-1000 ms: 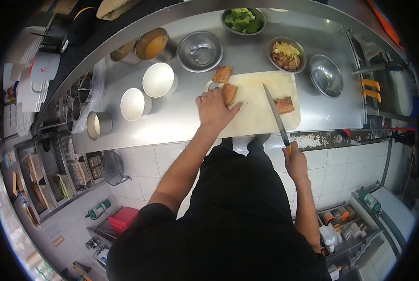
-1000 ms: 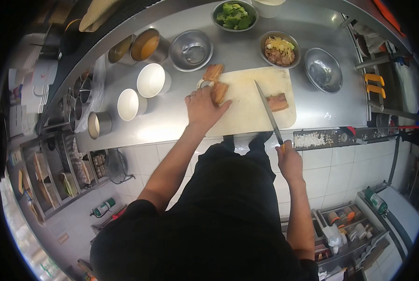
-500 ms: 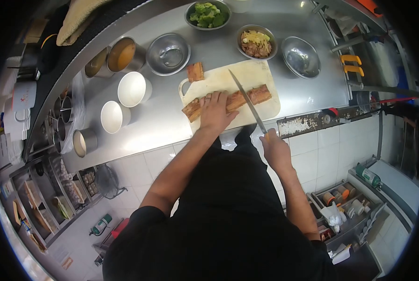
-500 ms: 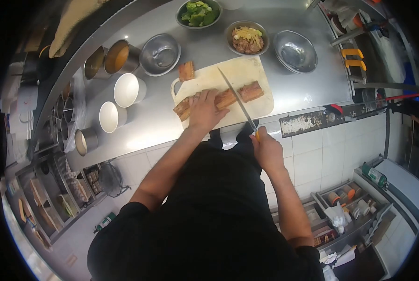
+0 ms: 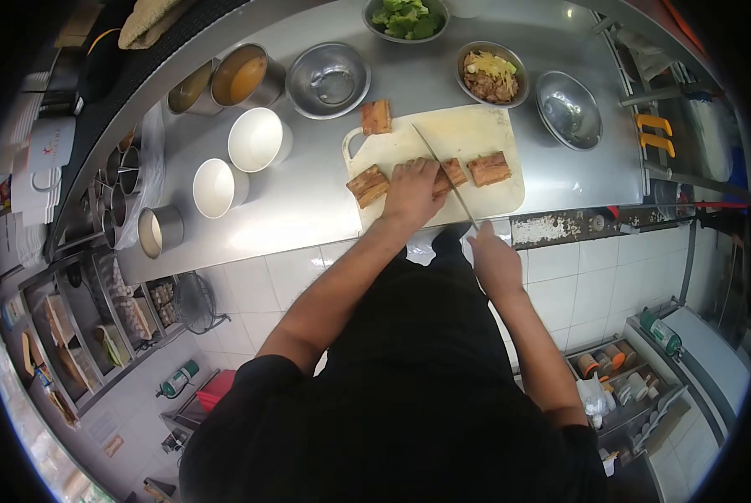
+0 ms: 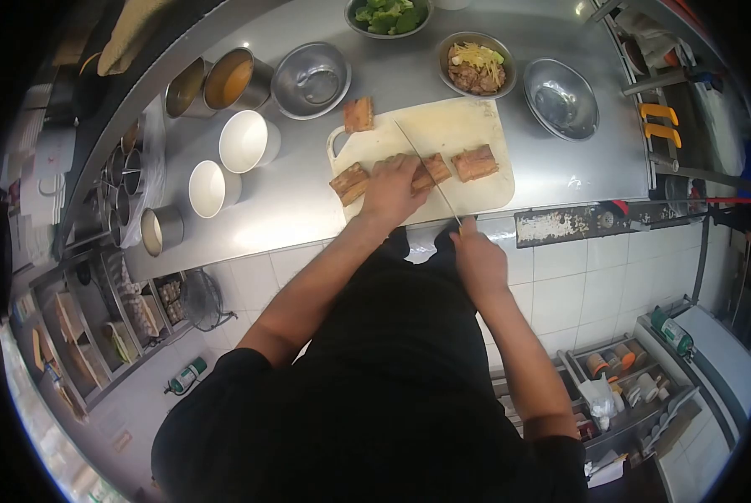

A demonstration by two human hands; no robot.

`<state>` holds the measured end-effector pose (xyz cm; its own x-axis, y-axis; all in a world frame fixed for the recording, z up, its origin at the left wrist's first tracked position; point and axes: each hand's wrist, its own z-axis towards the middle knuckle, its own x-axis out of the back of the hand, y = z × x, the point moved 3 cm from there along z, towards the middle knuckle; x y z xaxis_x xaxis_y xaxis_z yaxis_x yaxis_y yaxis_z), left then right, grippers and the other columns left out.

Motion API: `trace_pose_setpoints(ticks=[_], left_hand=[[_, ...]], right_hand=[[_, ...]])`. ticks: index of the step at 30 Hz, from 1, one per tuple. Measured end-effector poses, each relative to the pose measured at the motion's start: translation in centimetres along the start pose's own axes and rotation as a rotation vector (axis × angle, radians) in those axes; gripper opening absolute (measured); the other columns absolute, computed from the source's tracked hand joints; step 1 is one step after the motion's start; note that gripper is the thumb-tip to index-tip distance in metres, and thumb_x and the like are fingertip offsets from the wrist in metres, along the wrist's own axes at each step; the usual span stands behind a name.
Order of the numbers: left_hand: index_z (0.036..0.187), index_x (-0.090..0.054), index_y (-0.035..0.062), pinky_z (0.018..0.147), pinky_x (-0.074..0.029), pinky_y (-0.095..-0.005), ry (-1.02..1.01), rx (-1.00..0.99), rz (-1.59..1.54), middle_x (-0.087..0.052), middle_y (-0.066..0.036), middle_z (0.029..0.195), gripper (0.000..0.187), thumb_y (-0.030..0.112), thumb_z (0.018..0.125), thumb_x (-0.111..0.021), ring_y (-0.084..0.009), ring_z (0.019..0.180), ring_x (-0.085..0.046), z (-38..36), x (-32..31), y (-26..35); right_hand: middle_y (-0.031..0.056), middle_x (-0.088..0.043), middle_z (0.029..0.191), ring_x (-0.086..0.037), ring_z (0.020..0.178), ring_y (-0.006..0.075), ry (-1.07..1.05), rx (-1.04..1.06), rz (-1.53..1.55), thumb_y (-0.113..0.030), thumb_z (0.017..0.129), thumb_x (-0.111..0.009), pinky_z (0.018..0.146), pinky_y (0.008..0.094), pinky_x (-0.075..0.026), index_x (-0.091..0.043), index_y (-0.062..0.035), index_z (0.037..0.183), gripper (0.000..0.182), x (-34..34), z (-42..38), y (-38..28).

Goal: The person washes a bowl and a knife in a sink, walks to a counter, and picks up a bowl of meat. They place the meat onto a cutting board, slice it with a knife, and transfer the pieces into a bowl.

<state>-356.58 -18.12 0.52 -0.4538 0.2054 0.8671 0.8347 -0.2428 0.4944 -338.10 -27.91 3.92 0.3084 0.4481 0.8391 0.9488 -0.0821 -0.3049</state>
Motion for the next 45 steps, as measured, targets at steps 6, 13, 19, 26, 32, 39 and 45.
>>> trace_pose_setpoints(ticks=[6, 13, 19, 26, 32, 39, 45], left_hand=[[0.118, -0.058, 0.006, 0.099, -0.043, -0.0467, 0.013, 0.02, -0.037, -0.064, -0.012, 0.112, 0.051, 0.023, 0.076, -0.082, -0.0293, 0.113, -0.061, 0.2, 0.2, -0.1], [0.115, -0.059, 0.0052, 0.098, -0.044, -0.0471, 0.05, 0.001, -0.031, -0.064, -0.013, 0.111, 0.049, 0.022, 0.075, -0.082, -0.0339, 0.109, -0.061, 0.3, 0.0, -0.2], [0.117, -0.057, 0.0052, 0.099, -0.044, -0.047, 0.008, 0.037, -0.064, -0.063, -0.014, 0.112, 0.051, 0.024, 0.077, -0.083, -0.0344, 0.11, -0.061, -0.2, 0.9, -0.6], [0.116, -0.058, 0.0047, 0.097, -0.045, -0.0478, 0.007, 0.038, -0.058, -0.063, -0.015, 0.111, 0.05, 0.022, 0.077, -0.082, -0.0357, 0.109, -0.061, -0.3, 0.1, -1.4], [0.116, -0.058, 0.0048, 0.097, -0.045, -0.0485, -0.013, 0.037, -0.032, -0.064, -0.015, 0.111, 0.048, 0.021, 0.077, -0.08, -0.0358, 0.108, -0.062, -0.2, -0.2, -1.5], [0.122, -0.054, 0.0056, 0.101, -0.041, -0.05, 0.005, 0.078, -0.043, -0.061, -0.016, 0.118, 0.056, 0.023, 0.076, -0.081, -0.0358, 0.114, -0.059, -0.3, -0.4, -1.6], [0.12, -0.054, 0.0045, 0.103, -0.038, -0.0481, 0.147, -0.022, -0.073, -0.059, -0.016, 0.118, 0.058, 0.025, 0.074, -0.082, -0.0361, 0.118, -0.055, 1.4, 1.2, 1.2]], right_hand=[[0.0219, -0.069, 0.076, -0.069, 0.074, 0.0439, 0.006, 0.009, 0.075, -0.032, 0.103, -0.056, 0.065, 0.0541, -0.054, -0.046, -0.0033, 0.108, 0.031, -1.3, 2.5, 0.0], [0.0214, -0.07, 0.079, -0.071, 0.076, 0.0435, -0.005, 0.011, 0.059, -0.031, 0.102, -0.058, 0.066, 0.0524, -0.056, -0.046, -0.0045, 0.108, 0.03, 1.3, 0.0, -0.3], [0.0213, -0.07, 0.079, -0.07, 0.073, 0.0423, -0.059, -0.033, 0.042, -0.032, 0.1, -0.06, 0.065, 0.051, -0.056, -0.046, -0.005, 0.105, 0.03, 3.3, -3.0, -0.8], [0.0208, -0.07, 0.078, -0.071, 0.074, 0.0416, -0.119, -0.047, 0.018, -0.031, 0.101, -0.06, 0.065, 0.0511, -0.056, -0.045, -0.0051, 0.106, 0.03, 2.3, -3.4, -0.4], [0.0197, -0.07, 0.078, -0.07, 0.075, 0.0418, -0.037, -0.007, 0.099, -0.032, 0.102, -0.058, 0.065, 0.0518, -0.056, -0.046, -0.0043, 0.108, 0.031, -2.2, 1.9, -1.4], [0.0207, -0.068, 0.074, -0.07, 0.072, 0.0427, 0.046, 0.022, 0.126, -0.033, 0.101, -0.06, 0.062, 0.0524, -0.054, -0.047, -0.0042, 0.107, 0.032, -0.2, 0.4, -1.2], [0.0194, -0.068, 0.072, -0.07, 0.068, 0.0406, 0.083, 0.002, 0.055, -0.031, 0.099, -0.062, 0.06, 0.0496, -0.055, -0.048, -0.0043, 0.105, 0.031, 3.5, -1.5, -0.1]])
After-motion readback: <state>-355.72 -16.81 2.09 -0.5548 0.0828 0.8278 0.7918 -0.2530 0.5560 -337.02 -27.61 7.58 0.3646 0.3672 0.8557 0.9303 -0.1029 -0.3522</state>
